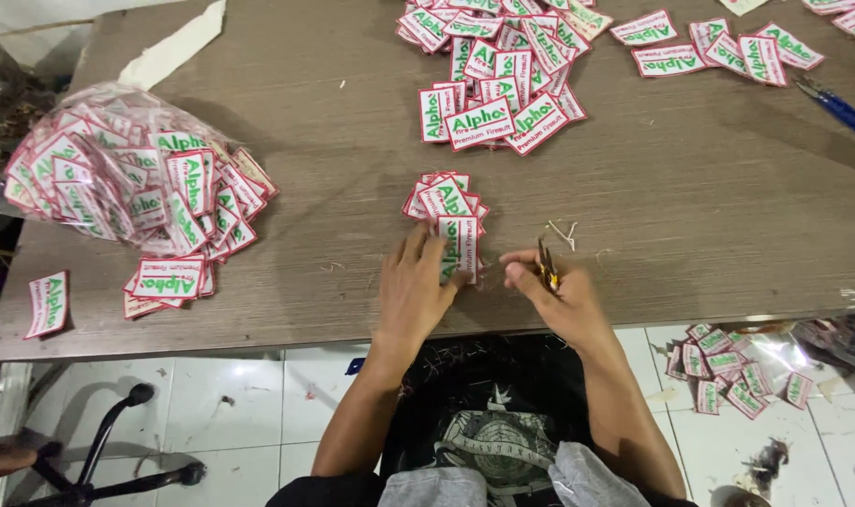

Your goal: Using scissors to cut and trim individual brand labels from a strip of printed labels.

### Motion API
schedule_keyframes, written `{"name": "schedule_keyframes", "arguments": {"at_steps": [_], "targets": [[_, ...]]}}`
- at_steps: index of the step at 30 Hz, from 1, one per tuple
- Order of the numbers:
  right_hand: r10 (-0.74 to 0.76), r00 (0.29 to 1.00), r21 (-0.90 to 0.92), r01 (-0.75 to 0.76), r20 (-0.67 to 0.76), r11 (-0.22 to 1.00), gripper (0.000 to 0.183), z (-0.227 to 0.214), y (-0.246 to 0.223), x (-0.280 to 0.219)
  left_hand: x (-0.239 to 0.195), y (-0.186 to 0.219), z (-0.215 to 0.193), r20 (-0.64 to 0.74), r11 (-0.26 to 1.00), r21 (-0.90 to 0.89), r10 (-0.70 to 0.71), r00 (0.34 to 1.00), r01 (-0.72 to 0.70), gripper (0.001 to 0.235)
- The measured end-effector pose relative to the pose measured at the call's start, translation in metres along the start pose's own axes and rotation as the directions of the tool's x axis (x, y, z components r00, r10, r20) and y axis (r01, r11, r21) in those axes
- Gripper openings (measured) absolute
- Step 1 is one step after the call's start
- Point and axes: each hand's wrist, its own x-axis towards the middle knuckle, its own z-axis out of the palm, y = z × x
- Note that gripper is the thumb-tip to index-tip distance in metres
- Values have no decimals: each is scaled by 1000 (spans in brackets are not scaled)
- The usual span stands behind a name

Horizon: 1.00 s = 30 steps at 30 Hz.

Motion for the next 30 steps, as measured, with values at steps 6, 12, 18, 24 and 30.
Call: {"name": "schedule_keyframes", "arguments": {"at_steps": [6, 12, 18, 24, 30], "targets": [[56, 998, -16, -56, 1, 998, 26, -1, 19, -12, 0, -4, -8, 24, 992, 47, -119, 993, 117, 68], [63, 992, 32, -60, -106, 998, 43, 9, -6, -8, -7, -8, -7, 55, 878, -450, -152, 987, 161, 12], [-59, 995, 130, 69, -82, 989, 15, 18, -8, -10, -10, 33, -32, -2, 514, -846, -273, 962, 144, 9], [-61, 994, 179, 77, -94, 981, 22, 5, 29, -10, -10, 26, -41, -190, 550, -834, -232, 954, -33, 51], [-73, 995, 131, 82, -70, 988, 30, 11, -3, -12, -9, 35, -22, -109, 566, -821, -275, 955, 69, 12]]}}
